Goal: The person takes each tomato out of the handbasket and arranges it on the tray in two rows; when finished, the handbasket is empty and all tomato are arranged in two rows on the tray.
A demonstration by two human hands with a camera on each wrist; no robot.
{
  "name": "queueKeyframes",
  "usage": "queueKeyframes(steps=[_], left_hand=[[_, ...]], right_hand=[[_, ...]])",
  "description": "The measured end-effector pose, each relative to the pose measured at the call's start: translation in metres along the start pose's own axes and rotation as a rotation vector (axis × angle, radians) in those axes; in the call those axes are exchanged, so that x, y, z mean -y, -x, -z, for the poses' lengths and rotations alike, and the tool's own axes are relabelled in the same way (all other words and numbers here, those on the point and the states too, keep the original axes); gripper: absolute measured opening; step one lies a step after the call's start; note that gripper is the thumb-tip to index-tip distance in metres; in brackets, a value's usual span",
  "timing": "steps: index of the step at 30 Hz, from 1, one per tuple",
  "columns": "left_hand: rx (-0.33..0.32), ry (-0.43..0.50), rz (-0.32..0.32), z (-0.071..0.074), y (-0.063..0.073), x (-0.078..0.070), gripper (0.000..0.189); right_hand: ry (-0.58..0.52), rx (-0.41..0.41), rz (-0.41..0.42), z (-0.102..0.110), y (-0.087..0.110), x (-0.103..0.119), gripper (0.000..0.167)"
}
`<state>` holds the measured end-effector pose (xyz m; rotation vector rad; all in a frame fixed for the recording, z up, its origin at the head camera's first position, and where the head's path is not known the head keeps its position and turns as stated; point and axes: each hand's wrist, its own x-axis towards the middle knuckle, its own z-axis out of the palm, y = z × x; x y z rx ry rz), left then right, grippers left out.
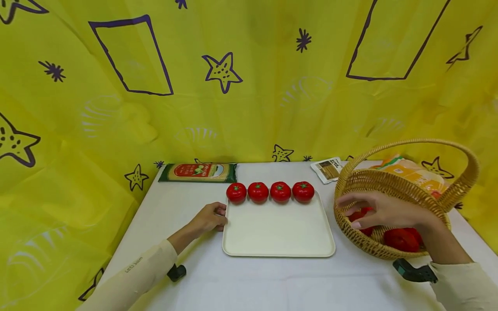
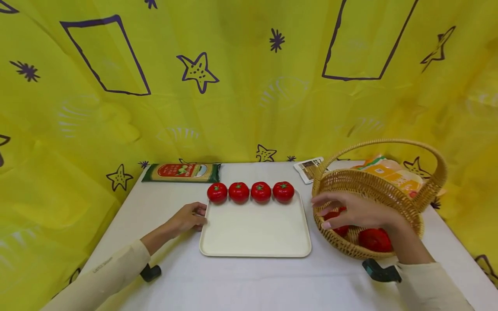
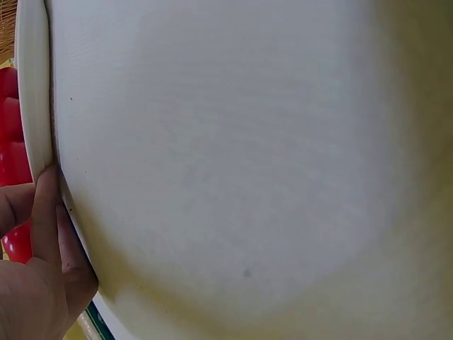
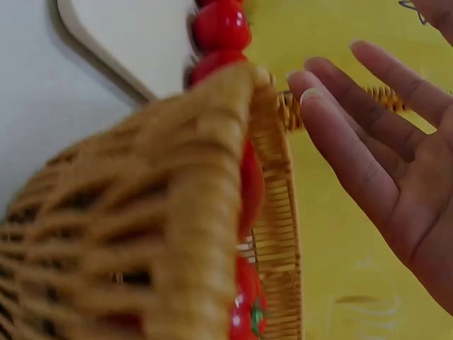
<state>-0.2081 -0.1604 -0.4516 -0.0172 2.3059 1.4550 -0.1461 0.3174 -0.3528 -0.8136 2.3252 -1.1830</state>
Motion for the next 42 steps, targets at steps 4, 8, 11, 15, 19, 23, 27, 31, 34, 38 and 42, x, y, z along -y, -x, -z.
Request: queueKeyframes(steps=[4,8,11,15,19,23,27,31,34,38,42], left_hand=[[-0.001,-0.001,-0.004,0.0,0.0,0.0,0.048],[-0.011,-0.015,0.007,-0.001,0.0,-0.001,0.047],[-0.021,-0.028,0.017,-0.002,-0.001,-0.001,0.046],[-0.03,-0.026,0.027,-0.001,-0.001,-0.001,0.046],[-0.035,-0.027,0.03,-0.001,-0.002,-0.001,0.047],[-0.034,-0.028,0.03,-0.001,-0.001,-0.001,0.047],[-0.022,-0.023,0.015,-0.001,0.0,-0.001,0.048],[-0.013,-0.02,0.002,-0.001,0.001,-0.001,0.047],[-0.011,-0.018,0.003,-0.001,0.001,-0.001,0.047],[-0.013,-0.016,0.006,-0.001,0.001,-0.001,0.047],[-0.012,-0.012,0.007,-0.001,0.0,-0.001,0.047]], right_hand=[[0.001,-0.018,0.017,0.013,0.012,-0.008,0.05],[0.006,-0.032,-0.008,0.028,0.021,-0.016,0.049],[0.061,-0.05,-0.044,0.04,0.024,-0.02,0.049],[0.138,-0.057,-0.1,0.054,0.023,-0.026,0.051],[0.125,-0.018,-0.158,0.066,0.018,-0.034,0.054],[0.073,0.042,-0.243,0.075,0.014,-0.043,0.061],[0.028,0.116,-0.333,0.081,0.011,-0.05,0.069],[-0.028,0.184,-0.395,0.084,0.008,-0.055,0.072],[-0.063,0.221,-0.419,0.084,0.007,-0.059,0.072],[-0.104,0.241,-0.453,0.082,0.007,-0.063,0.07],[-0.141,0.251,-0.488,0.079,0.005,-0.066,0.068]])
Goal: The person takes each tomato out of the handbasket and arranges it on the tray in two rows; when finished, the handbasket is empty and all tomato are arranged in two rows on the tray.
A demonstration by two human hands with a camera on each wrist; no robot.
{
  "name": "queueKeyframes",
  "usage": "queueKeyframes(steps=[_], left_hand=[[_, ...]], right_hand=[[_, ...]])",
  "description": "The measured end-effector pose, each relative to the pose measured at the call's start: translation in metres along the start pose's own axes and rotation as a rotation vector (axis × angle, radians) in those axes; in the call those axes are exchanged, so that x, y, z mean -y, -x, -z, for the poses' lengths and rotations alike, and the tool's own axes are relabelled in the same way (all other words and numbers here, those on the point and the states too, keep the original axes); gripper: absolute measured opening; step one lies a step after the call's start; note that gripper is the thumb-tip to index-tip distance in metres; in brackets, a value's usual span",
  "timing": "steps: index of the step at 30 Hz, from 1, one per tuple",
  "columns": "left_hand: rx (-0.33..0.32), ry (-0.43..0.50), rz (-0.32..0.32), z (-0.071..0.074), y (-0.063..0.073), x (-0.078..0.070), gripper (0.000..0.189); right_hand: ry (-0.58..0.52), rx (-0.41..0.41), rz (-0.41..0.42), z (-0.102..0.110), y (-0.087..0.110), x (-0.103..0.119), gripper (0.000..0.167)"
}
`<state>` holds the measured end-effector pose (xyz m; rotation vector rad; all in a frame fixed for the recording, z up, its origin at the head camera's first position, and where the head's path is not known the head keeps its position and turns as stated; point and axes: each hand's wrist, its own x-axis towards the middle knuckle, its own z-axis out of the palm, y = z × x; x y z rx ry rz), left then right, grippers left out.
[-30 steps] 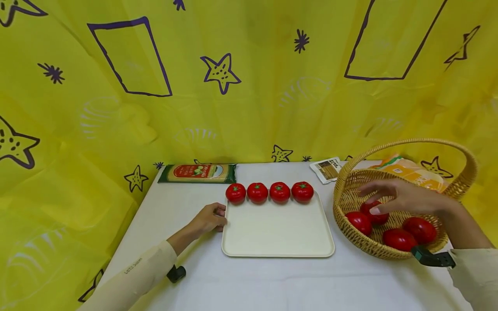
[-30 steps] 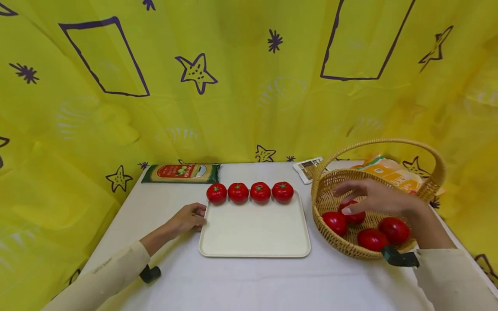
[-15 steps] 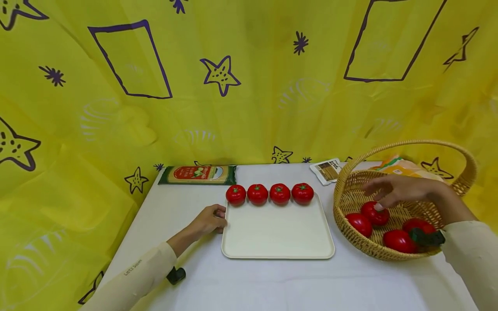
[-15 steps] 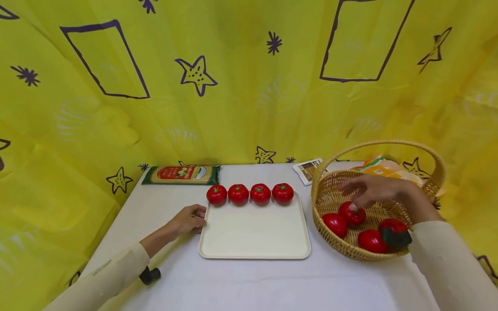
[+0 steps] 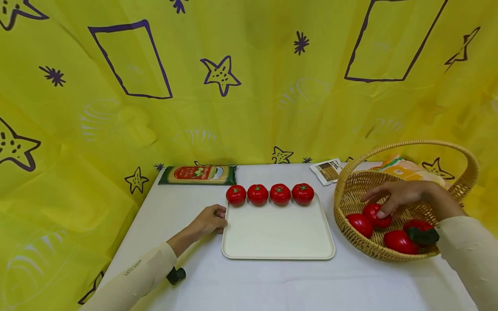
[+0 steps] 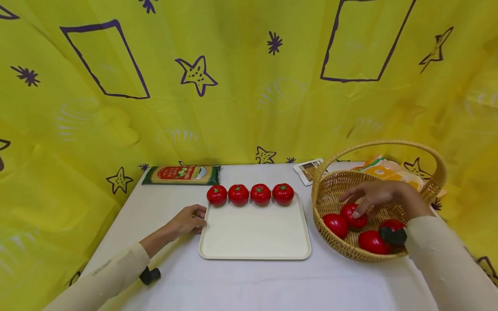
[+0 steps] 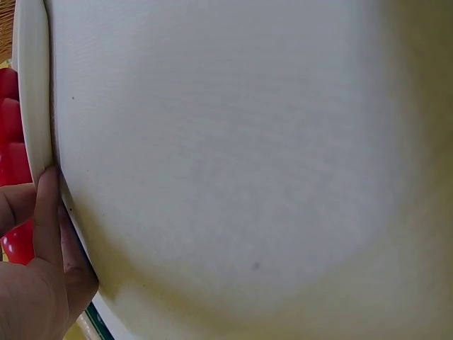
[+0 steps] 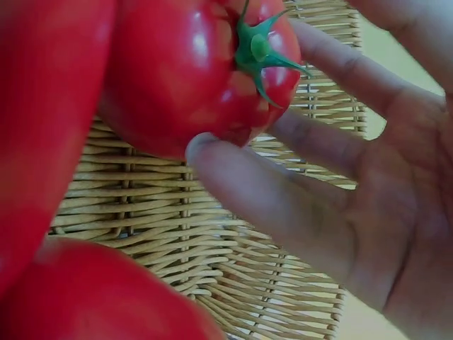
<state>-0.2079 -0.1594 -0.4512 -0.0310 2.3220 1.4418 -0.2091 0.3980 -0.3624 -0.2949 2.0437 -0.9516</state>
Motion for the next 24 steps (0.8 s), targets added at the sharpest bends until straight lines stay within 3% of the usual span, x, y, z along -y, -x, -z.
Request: queueKeyframes(steps=[14,24], left_hand=[[-0.003,-0.022,-0.006,0.0,-0.0013,-0.0002,0.046],[0.002,0.015,0.005,-0.0005,0.0016,-0.0025,0.045]], right_hand=[[0.013,-0.044,-0.093,-0.0022,-0.0041,0.004,0.054],[0.03,-0.088,-0.006,0.0029,-0.0093,-0.0004,0.054]])
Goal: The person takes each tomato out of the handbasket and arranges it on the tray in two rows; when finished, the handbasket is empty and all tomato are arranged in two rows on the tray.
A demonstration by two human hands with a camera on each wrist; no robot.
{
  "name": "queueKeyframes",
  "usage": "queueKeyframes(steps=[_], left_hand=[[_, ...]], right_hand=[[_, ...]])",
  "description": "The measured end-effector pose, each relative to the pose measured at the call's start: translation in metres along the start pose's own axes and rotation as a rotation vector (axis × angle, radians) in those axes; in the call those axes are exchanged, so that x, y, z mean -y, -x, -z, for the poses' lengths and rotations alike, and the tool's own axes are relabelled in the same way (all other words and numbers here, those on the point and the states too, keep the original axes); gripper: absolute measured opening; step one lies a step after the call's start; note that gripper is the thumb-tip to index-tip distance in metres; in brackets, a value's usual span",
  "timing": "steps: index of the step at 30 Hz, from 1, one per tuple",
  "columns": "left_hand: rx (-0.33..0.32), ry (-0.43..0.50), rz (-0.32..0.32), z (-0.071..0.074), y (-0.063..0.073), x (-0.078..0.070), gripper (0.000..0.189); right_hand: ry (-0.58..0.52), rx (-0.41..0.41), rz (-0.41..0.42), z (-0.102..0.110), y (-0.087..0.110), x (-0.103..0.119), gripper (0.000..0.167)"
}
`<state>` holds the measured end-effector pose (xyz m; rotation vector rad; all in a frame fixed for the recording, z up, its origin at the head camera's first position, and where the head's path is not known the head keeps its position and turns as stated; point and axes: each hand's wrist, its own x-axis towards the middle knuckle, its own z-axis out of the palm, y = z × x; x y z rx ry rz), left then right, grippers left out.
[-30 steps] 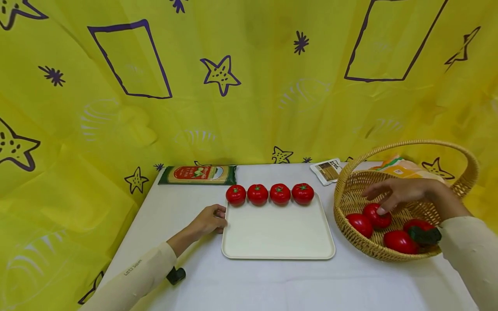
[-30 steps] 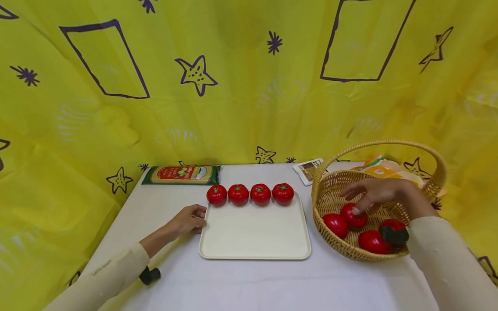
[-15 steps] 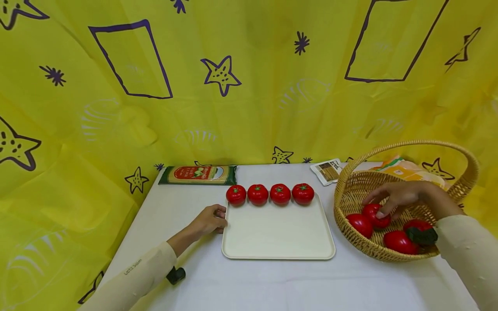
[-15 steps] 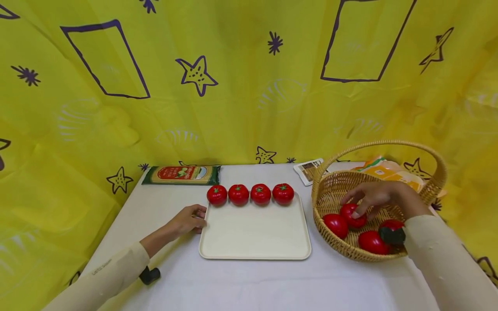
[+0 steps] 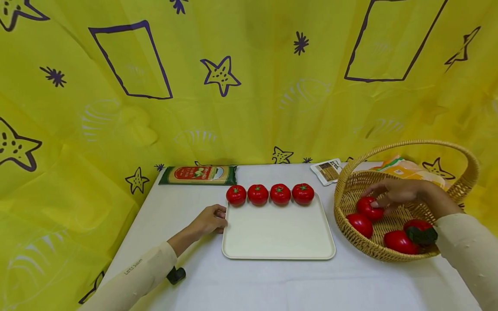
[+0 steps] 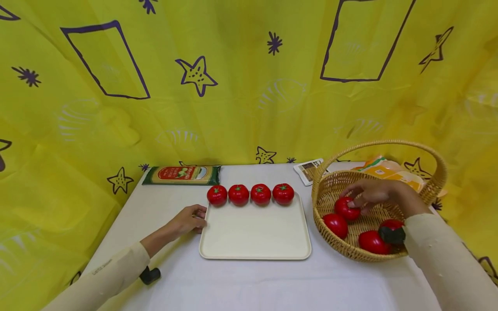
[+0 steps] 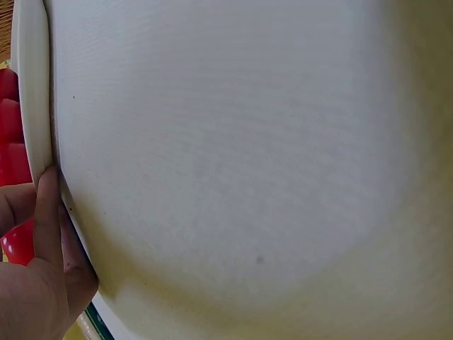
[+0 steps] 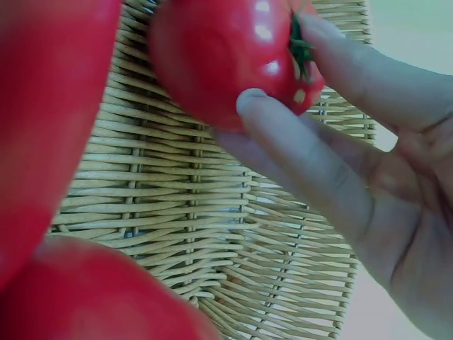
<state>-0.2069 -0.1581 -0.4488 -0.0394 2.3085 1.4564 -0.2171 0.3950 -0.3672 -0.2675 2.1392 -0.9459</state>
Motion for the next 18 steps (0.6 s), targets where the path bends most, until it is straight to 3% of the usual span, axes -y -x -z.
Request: queueKeyframes(steps=[6,13,18], left_hand=[[-0.001,-0.006,0.008,0.0001,-0.0013,0.0007,0.045],[-0.001,-0.006,0.017,0.0004,-0.0009,-0.0002,0.045],[0.002,-0.004,0.017,0.0004,-0.0008,-0.0002,0.045]], right_hand=[[0.166,-0.079,0.081,0.0041,-0.0016,0.0004,0.062],[0.079,-0.018,0.036,0.0046,-0.0053,0.0045,0.071],[0.083,0.01,0.014,0.0039,-0.0071,0.0068,0.072]])
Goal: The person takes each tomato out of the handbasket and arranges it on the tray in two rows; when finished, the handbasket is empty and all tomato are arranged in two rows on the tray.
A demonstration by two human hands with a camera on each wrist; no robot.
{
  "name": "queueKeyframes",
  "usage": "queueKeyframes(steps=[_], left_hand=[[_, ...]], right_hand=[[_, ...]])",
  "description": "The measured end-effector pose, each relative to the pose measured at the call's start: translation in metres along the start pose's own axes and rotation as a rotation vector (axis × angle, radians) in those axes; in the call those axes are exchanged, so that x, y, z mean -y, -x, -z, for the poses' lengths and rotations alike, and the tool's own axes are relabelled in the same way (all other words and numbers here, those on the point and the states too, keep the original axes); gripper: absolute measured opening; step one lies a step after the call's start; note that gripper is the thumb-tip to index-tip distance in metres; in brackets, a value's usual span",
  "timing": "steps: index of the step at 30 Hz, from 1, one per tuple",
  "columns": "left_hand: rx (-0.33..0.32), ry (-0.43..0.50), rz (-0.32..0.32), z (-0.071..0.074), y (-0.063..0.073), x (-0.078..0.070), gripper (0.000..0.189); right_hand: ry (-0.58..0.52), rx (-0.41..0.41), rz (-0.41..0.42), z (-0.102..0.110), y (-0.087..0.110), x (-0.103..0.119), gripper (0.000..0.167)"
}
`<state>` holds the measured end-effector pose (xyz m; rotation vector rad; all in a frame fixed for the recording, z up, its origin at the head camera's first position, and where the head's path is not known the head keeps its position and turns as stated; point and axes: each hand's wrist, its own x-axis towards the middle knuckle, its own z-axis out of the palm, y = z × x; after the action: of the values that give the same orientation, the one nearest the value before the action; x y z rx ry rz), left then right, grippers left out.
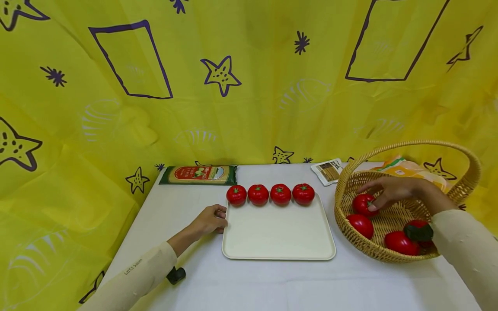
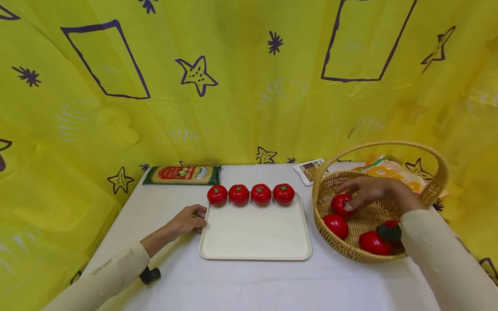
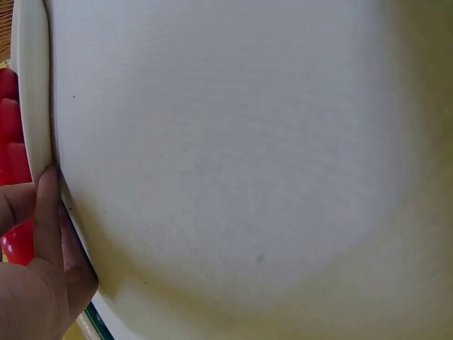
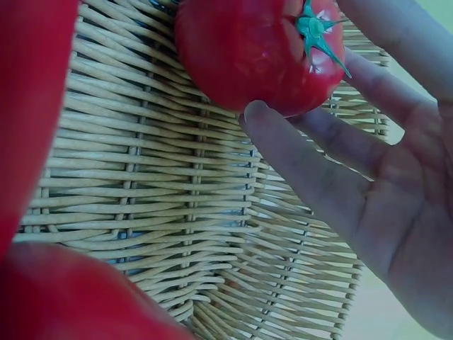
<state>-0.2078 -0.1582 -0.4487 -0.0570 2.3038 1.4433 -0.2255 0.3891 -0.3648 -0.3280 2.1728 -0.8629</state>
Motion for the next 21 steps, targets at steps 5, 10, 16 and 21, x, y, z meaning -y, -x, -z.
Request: queueKeyframes(steps=[5,10,16,21], left_hand=[[0.002,-0.003,0.002,0.0,-0.001,0.001,0.046],[0.0,-0.013,0.01,0.0,-0.001,0.001,0.046],[0.0,-0.016,0.003,0.0,0.0,0.0,0.046],[-0.002,-0.007,-0.006,0.0,0.0,0.0,0.046]], right_hand=[[0.004,-0.001,-0.019,-0.001,-0.003,0.002,0.073],[-0.014,0.005,-0.031,-0.002,-0.006,0.003,0.074],[-0.046,0.027,-0.038,-0.001,-0.01,0.002,0.069],[-0.069,0.038,-0.054,0.0,-0.013,0.001,0.065]])
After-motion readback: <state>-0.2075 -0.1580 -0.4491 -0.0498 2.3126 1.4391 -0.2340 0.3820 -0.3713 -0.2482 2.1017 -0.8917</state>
